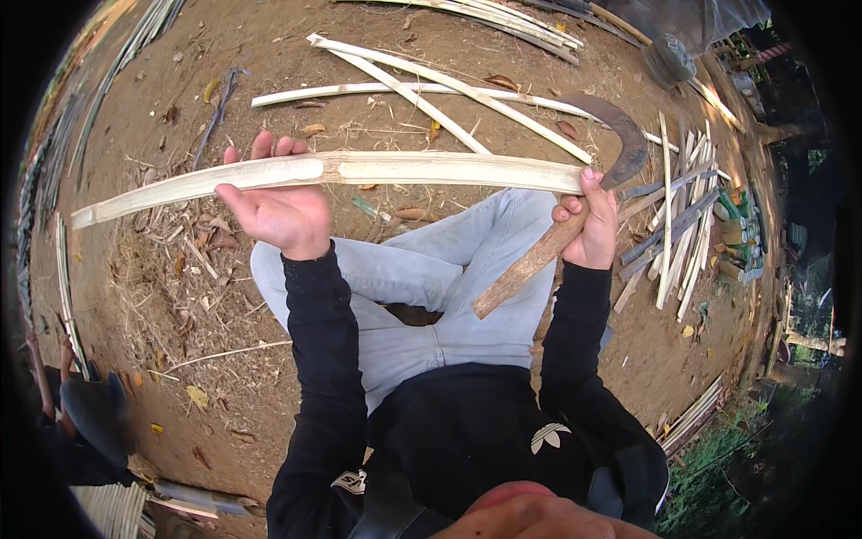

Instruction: The person sits on the ground and uses a curved blade to shave down a long bamboo strip, repeatedly pulling the blade along the surface.

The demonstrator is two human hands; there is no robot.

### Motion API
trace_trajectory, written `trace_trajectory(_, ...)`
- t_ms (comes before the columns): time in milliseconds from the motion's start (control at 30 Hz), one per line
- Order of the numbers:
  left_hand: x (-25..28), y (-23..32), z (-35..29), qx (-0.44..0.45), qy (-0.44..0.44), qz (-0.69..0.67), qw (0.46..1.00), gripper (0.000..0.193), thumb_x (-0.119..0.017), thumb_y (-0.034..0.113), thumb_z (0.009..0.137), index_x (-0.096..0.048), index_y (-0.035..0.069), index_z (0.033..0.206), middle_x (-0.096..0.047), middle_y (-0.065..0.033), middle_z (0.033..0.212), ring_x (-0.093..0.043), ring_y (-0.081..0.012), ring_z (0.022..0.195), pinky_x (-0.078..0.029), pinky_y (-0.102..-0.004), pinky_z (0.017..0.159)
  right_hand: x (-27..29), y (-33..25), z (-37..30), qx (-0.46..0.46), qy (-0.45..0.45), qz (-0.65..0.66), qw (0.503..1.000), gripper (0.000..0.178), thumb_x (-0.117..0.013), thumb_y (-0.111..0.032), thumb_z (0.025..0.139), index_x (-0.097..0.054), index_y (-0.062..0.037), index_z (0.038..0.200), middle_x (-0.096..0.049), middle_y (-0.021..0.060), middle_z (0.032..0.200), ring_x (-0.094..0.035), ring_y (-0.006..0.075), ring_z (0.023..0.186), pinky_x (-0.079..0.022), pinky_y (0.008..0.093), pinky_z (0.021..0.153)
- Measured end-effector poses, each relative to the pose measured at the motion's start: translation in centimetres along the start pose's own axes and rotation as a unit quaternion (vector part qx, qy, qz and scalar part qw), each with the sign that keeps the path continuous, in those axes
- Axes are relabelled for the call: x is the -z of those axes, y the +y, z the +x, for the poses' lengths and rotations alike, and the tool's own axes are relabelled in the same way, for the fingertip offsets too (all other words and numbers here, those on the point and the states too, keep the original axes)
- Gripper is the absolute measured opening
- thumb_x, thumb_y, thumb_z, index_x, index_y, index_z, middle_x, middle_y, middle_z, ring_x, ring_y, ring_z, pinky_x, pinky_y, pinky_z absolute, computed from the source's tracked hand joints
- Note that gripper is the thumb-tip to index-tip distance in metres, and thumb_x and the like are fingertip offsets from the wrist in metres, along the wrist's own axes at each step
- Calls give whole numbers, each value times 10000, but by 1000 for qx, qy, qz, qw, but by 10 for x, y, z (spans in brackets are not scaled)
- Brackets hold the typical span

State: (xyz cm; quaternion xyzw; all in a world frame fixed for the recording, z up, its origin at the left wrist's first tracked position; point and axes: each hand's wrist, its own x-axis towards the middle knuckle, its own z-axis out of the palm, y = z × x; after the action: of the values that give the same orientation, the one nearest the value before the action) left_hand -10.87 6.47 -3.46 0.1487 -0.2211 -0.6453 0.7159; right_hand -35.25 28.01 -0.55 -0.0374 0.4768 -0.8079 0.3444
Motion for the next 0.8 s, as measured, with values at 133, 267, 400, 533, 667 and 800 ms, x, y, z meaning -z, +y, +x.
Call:
trace_trajectory(133,-57,4,-25,-9,-100,-121,988,509,-441,612,888,-508,181,1151,-574,-98,902,-559,-213,741,-483,-373,665,-18,37,4,-95,-47,30,994,191,-635,-159,891,-451,-203,864,-518,-52,792,-468,56,540,-424,244,463)
trace_trajectory(267,-70,6,-35,-2,-208,-78,975,539,-430,690,850,-540,168,925,-366,11,586,-339,-108,442,-312,-254,408,-42,70,-5,-129,-71,-18,989,190,-648,-199,886,-466,-147,905,-505,-37,775,-473,63,512,-424,238,441)
trace_trajectory(400,-70,24,-24,-24,-276,-45,960,562,-445,685,849,-371,142,723,-313,11,591,-287,-110,469,-259,-261,440,-37,82,-3,-20,-115,-213,970,226,-637,-247,895,-497,-80,955,-516,-16,752,-473,58,496,-399,215,424)
trace_trajectory(533,-72,32,-30,-51,-316,2,947,542,-446,634,881,-351,125,722,-344,-7,629,-330,-130,523,-288,-277,489,-43,70,-24,140,-187,-330,915,260,-662,-237,868,-538,-19,938,-574,30,779,-536,118,606,-449,240,564)
trace_trajectory(667,-74,30,-55,-36,-370,-1,928,517,-446,599,899,-339,125,722,-356,-11,640,-352,-134,548,-301,-290,515,-82,70,-34,319,-252,-354,843,279,-706,-206,809,-549,2,911,-601,71,798,-584,195,768,-468,302,730)
trace_trajectory(800,-87,41,-54,-98,-269,15,958,433,-510,545,888,-544,117,940,-407,-1,700,-387,-139,579,-333,-285,558,-83,79,-23,158,-248,-302,907,276,-725,-184,782,-560,-1,905,-621,92,835,-602,210,804,-468,316,742)
